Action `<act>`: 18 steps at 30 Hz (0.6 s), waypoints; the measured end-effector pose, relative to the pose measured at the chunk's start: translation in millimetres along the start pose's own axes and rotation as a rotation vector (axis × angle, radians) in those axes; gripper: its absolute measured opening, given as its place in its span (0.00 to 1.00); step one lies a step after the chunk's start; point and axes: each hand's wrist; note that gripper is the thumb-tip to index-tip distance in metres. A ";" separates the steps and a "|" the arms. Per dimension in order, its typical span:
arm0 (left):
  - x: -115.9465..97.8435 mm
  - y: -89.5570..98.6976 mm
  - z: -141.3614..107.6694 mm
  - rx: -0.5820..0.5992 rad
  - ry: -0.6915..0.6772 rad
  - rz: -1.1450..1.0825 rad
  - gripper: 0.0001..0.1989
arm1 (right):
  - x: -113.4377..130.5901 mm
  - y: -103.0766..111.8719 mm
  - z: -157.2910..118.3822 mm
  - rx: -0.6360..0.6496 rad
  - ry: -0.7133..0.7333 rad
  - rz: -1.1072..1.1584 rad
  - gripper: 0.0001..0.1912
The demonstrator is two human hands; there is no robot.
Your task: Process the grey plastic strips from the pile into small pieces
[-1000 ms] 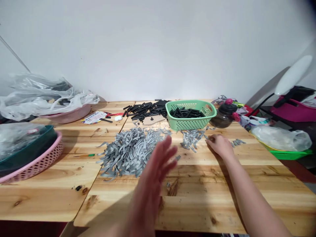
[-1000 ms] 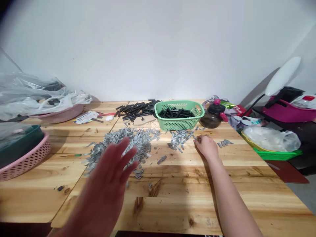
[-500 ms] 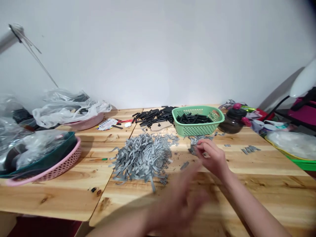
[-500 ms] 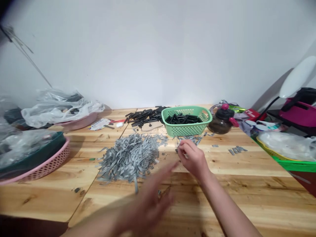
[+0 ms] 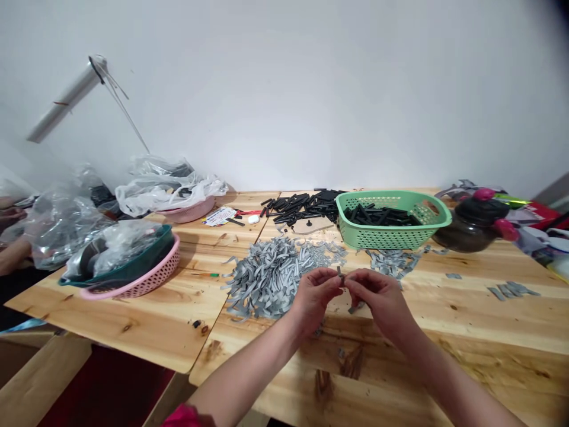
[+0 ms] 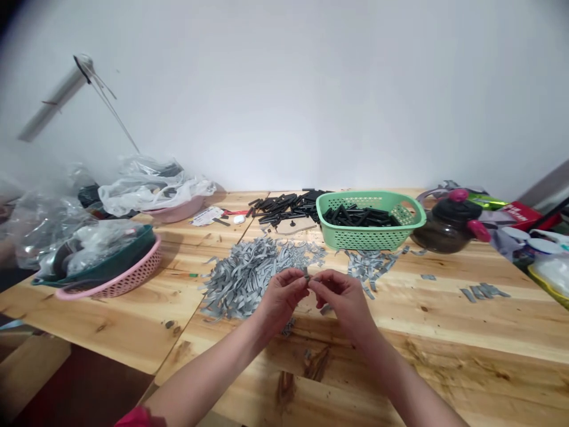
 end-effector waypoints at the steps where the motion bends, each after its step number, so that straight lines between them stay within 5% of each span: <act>1: -0.1 0.1 0.3 -0.001 -0.010 -0.002 0.16 | -1.0 -1.9 -0.2 -0.007 -0.099 0.127 0.11; 7: -1.0 3.3 3.3 -0.025 -0.097 0.153 0.13 | 1.1 -6.7 -6.7 -0.041 -0.376 0.437 0.15; 18: -8.2 -1.7 -3.4 -0.031 -0.172 0.395 0.11 | -5.6 -5.3 -9.7 -0.128 -0.252 0.201 0.15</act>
Point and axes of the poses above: each hand's wrist, its own z-axis towards the middle knuckle, its own y-axis out of the back of the hand, x = y × z, and after that the axes turned 7 degrees about z, right-handed
